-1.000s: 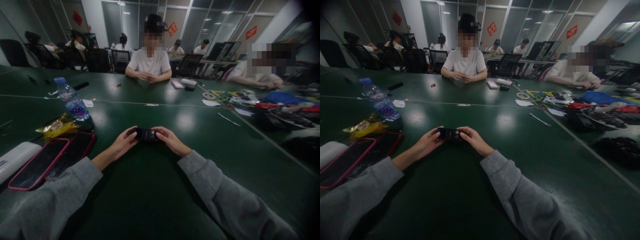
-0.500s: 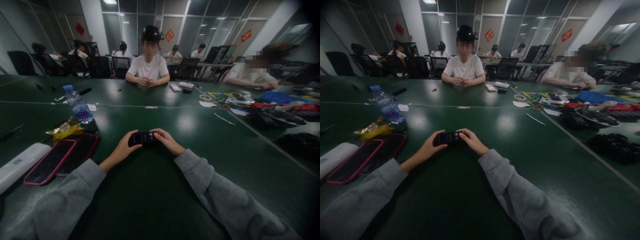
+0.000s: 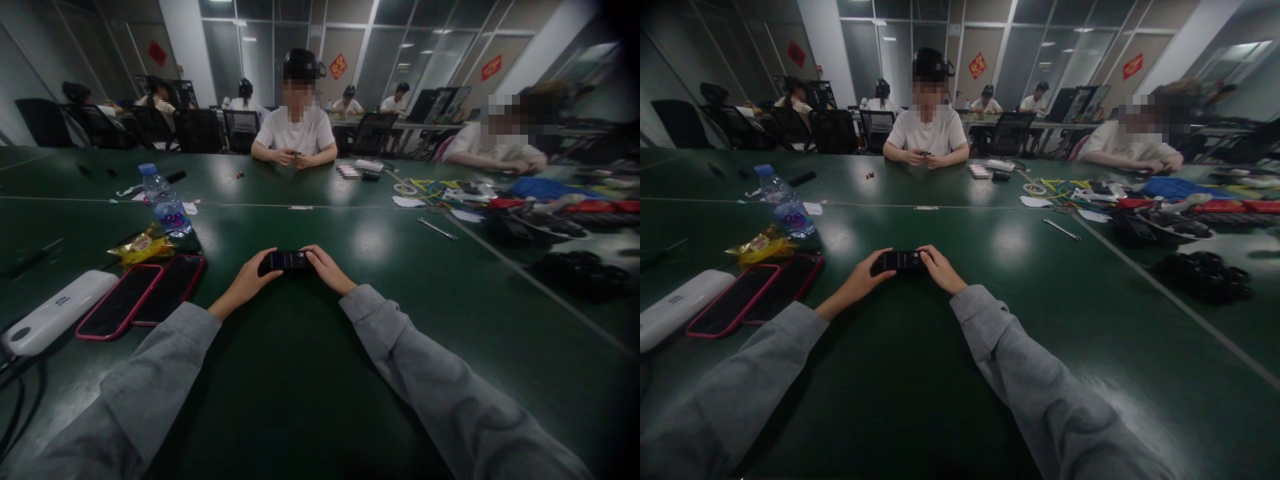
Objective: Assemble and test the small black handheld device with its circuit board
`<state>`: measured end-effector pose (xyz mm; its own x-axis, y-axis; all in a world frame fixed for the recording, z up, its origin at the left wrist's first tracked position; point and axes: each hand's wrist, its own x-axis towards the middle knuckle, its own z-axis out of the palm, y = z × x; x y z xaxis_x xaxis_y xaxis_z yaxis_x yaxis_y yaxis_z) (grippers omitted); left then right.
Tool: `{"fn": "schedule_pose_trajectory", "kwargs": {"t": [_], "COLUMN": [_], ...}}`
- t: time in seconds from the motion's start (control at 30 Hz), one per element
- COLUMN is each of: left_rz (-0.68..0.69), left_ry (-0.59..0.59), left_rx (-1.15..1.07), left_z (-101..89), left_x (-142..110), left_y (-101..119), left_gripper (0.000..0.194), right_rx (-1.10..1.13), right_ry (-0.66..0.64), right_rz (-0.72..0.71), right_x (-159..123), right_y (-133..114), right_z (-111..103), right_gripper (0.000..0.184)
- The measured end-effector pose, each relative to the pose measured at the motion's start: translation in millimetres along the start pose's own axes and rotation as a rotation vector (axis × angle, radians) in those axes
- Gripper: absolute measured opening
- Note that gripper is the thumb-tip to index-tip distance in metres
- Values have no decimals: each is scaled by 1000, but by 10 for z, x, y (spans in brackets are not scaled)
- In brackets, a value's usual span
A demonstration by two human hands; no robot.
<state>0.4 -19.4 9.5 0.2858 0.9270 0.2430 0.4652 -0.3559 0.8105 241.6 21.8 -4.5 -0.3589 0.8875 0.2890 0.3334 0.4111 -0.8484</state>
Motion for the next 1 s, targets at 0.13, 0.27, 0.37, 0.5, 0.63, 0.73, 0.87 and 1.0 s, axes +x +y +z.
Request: {"fn": "schedule_pose_trajectory", "kwargs": {"t": [0.13,0.27,0.37,0.5,0.63,0.73,0.87,1.0], "left_rz": [-23,-30,-4,119,188,208,207,199], "left_ry": [-24,-19,4,52,77,76,118,203], "left_rx": [26,62,88,121,225,262,257,192], "left_z": [14,43,54,42,23,23,32,24], "left_x": [-5,9,2,-47,-88,-91,-86,-81], "left_y": [-27,-91,-89,7,97,112,123,150], "left_gripper": [53,61,71,66,50,40,31,31], "right_rx": [-108,-145,-124,-10,51,-13,-217,-291], "right_ry": [50,81,130,263,376,436,464,465], "right_rz": [-12,-28,-28,-10,4,-36,-59,-70], "right_x": [12,-8,-19,-14,-16,-49,-114,-159], "right_y": [26,-11,-14,43,63,19,-52,-110], "right_z": [2,4,1,-8,-20,-33,-45,-43], "right_gripper": [32,36,37,34,22,20,23,23]}}
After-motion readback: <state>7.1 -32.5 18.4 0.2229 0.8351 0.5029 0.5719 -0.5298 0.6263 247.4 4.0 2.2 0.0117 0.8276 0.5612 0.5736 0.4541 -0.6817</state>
